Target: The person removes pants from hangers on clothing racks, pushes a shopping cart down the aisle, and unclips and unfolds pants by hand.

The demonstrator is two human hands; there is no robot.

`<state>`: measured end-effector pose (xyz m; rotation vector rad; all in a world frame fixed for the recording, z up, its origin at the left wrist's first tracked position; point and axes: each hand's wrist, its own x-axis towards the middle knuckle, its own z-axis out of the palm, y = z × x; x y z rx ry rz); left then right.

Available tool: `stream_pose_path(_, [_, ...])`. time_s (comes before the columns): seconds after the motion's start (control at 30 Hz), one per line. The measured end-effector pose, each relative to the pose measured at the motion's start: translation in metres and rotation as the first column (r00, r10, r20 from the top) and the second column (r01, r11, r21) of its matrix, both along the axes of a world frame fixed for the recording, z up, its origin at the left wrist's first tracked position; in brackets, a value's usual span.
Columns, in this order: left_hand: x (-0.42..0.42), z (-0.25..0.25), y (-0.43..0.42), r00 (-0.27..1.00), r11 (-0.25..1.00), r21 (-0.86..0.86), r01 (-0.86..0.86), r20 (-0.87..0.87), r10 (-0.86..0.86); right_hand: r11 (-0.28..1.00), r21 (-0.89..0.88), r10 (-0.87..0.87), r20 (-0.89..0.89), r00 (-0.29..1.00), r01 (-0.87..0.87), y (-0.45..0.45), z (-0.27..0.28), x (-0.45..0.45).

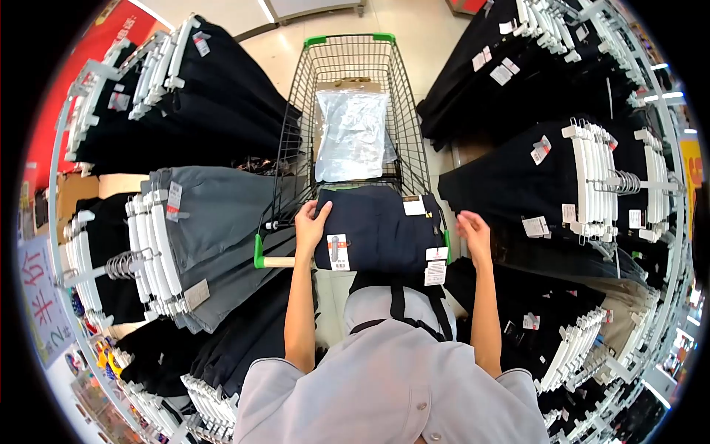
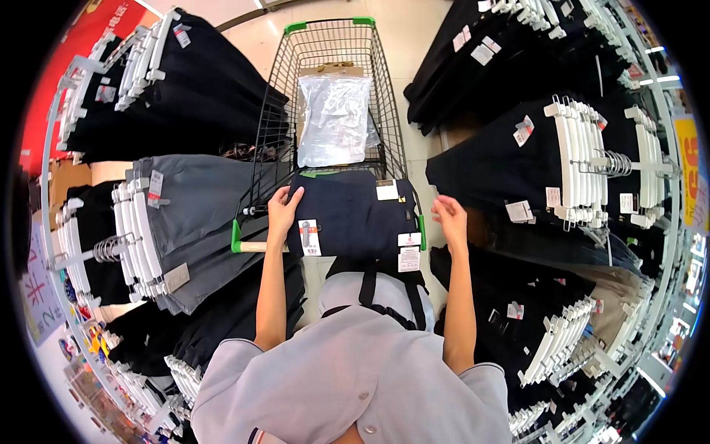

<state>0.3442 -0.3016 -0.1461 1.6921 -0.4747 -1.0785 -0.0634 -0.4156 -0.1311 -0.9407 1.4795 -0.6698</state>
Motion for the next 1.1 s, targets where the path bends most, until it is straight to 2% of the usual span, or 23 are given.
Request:
stream_pose_path(0.03, [0.001, -0.010, 0.000, 0.996, 1.000, -0.028, 0.007, 0.086, -0.004, 1.000, 0.023, 0.012, -0.023, 1.000, -0.012, 0.011, -0.002, -0.013])
stream_pose_path(0.07, [0.000, -0.004, -0.003, 0.999, 0.999, -0.029, -0.018, 0.043, 0.019, 0.999, 0.043, 0.019, -0.047, 0.999, -0.016, 0.022, -0.003, -0.024])
stream_pose_path(0.1, [-0.002, 0.004, -0.006, 0.994, 0.999, -0.003, -0.042, 0.104, 0.042, 0.996, 0.085, 0.022, -0.085, 0.996, -0.015, 0.032, -0.007, -0.037])
stream_pose_path(0.13, [-0.001, 0.009, -0.009, 0.998, 0.998, -0.045, -0.031, 0.050, 0.033, 0.997, 0.081, 0.014, -0.100, 0.995, -0.006, 0.043, -0.008, -0.047])
stream_pose_path(0.17, [-0.002, 0.016, -0.014, 0.994, 0.998, -0.037, -0.049, 0.097, 0.052, 0.995, 0.097, -0.030, -0.092, 0.995, 0.039, 0.052, -0.009, -0.057])
stream_pose_path(0.27, [0.000, 0.027, -0.033, 0.997, 0.995, -0.093, 0.026, 0.077, -0.019, 0.977, 0.137, -0.151, -0.087, 0.985, 0.162, 0.070, -0.015, -0.080])
stream_pose_path(0.33, [0.005, 0.010, -0.045, 0.987, 0.991, -0.090, 0.100, 0.132, -0.087, 0.967, 0.155, -0.189, -0.095, 0.977, 0.202, 0.074, -0.014, -0.086])
stream_pose_path(0.37, [0.001, 0.010, -0.049, 0.922, 0.987, 0.035, 0.155, 0.355, -0.157, 0.968, 0.148, -0.187, -0.106, 0.977, 0.202, 0.075, -0.018, -0.089])
stream_pose_path(0.4, [-0.004, 0.014, -0.052, 0.801, 0.972, 0.160, 0.170, 0.553, -0.231, 0.971, 0.139, -0.178, -0.113, 0.977, 0.193, 0.075, -0.020, -0.093])
stream_pose_path(0.43, [-0.001, 0.000, -0.049, 0.690, 0.961, 0.172, 0.218, 0.668, -0.277, 0.970, 0.130, -0.192, -0.105, 0.976, 0.205, 0.075, -0.021, -0.097])
stream_pose_path(0.47, [-0.007, 0.013, -0.046, 0.590, 0.906, 0.359, 0.226, 0.690, -0.421, 0.974, 0.112, -0.187, -0.107, 0.976, 0.199, 0.073, -0.018, -0.100])
stream_pose_path(0.53, [-0.011, 0.001, -0.037, 0.627, 0.943, 0.289, 0.165, 0.707, -0.326, 0.977, 0.080, -0.189, -0.090, 0.978, 0.196, 0.068, -0.014, -0.105])
stream_pose_path(0.57, [-0.015, -0.009, -0.033, 0.579, 0.979, 0.181, 0.093, 0.790, -0.202, 0.976, 0.067, -0.203, -0.086, 0.976, 0.208, 0.065, -0.012, -0.113])
stream_pose_path(0.6, [-0.031, 0.019, -0.035, 0.491, 0.976, 0.209, 0.064, 0.845, -0.213, 0.974, 0.053, -0.217, -0.081, 0.973, 0.222, 0.062, -0.012, -0.121])
stream_pose_path(0.73, [-0.057, 0.052, -0.038, 0.592, 0.986, 0.078, 0.146, 0.791, -0.150, 0.972, -0.007, -0.234, -0.116, 0.965, 0.235, 0.049, -0.015, -0.150])
stream_pose_path(0.83, [-0.092, 0.075, -0.040, 0.419, 0.977, 0.034, 0.212, 0.900, -0.122, 0.970, -0.006, -0.242, -0.066, 0.968, 0.242, 0.042, -0.011, -0.151])
stream_pose_path(0.87, [-0.106, 0.078, -0.038, 0.411, 0.967, 0.062, 0.246, 0.897, -0.162, 0.971, 0.005, -0.240, -0.040, 0.970, 0.241, 0.040, -0.013, -0.152])
stream_pose_path(0.93, [-0.140, 0.070, -0.031, 0.278, 0.934, 0.172, 0.313, 0.924, -0.263, 0.978, 0.010, -0.211, -0.003, 0.978, 0.211, 0.040, -0.026, -0.150])
stream_pose_path(1.0, [-0.174, 0.068, -0.023, 0.170, 0.857, 0.351, 0.377, 0.883, -0.437, 0.991, 0.042, -0.130, -0.022, 0.991, 0.130, 0.045, -0.042, -0.144])
stream_pose_path(1.03, [-0.184, 0.059, -0.018, 0.178, 0.818, 0.390, 0.422, 0.849, -0.497, 0.996, 0.061, -0.053, -0.097, 0.994, 0.060, 0.047, -0.050, -0.142])
stream_pose_path(1.07, [-0.189, 0.042, -0.012, 0.187, 0.777, 0.423, 0.465, 0.811, -0.554, 0.996, 0.065, -0.048, -0.095, 0.994, 0.054, 0.050, -0.054, -0.139])
stream_pose_path(1.1, [-0.190, 0.029, -0.007, 0.130, 0.735, 0.469, 0.490, 0.794, -0.594, 0.996, 0.084, 0.003, -0.085, 0.996, 0.004, 0.054, -0.056, -0.135])
